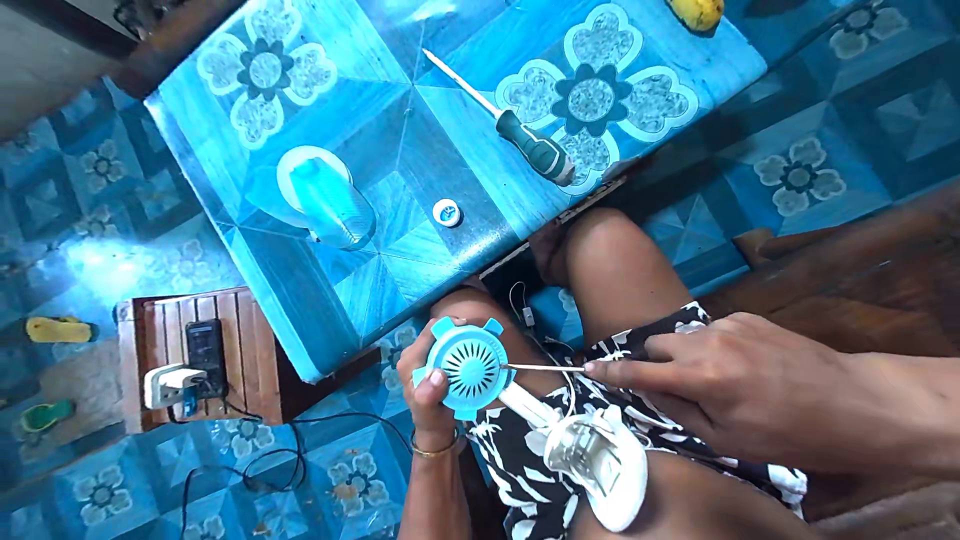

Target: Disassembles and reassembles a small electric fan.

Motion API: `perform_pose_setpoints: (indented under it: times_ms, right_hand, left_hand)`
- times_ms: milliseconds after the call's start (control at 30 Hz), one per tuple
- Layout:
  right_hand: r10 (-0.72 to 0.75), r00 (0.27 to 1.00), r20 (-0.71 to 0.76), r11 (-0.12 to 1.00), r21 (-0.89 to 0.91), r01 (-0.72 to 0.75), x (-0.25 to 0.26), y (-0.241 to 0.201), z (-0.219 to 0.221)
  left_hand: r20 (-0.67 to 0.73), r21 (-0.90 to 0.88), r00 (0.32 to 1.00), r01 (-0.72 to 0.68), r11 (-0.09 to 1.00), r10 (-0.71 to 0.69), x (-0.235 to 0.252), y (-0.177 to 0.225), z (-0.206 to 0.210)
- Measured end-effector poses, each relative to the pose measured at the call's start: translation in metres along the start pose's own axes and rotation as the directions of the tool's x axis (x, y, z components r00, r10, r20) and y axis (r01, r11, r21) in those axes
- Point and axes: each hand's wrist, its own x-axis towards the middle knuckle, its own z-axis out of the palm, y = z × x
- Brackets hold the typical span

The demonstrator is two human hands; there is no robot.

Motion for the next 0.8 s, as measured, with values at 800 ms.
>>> perform_pose_setpoints:
  times_ms: [800]
  right_hand:
    - [0.325, 0.804, 0.497, 0.823, 0.271, -0.5, 0.032, -0.023, -0.044]
  left_hand:
    - [-0.067, 0.008, 0.998, -0.013, 1.0, 0.013, -0.004, -0.005, 0.003]
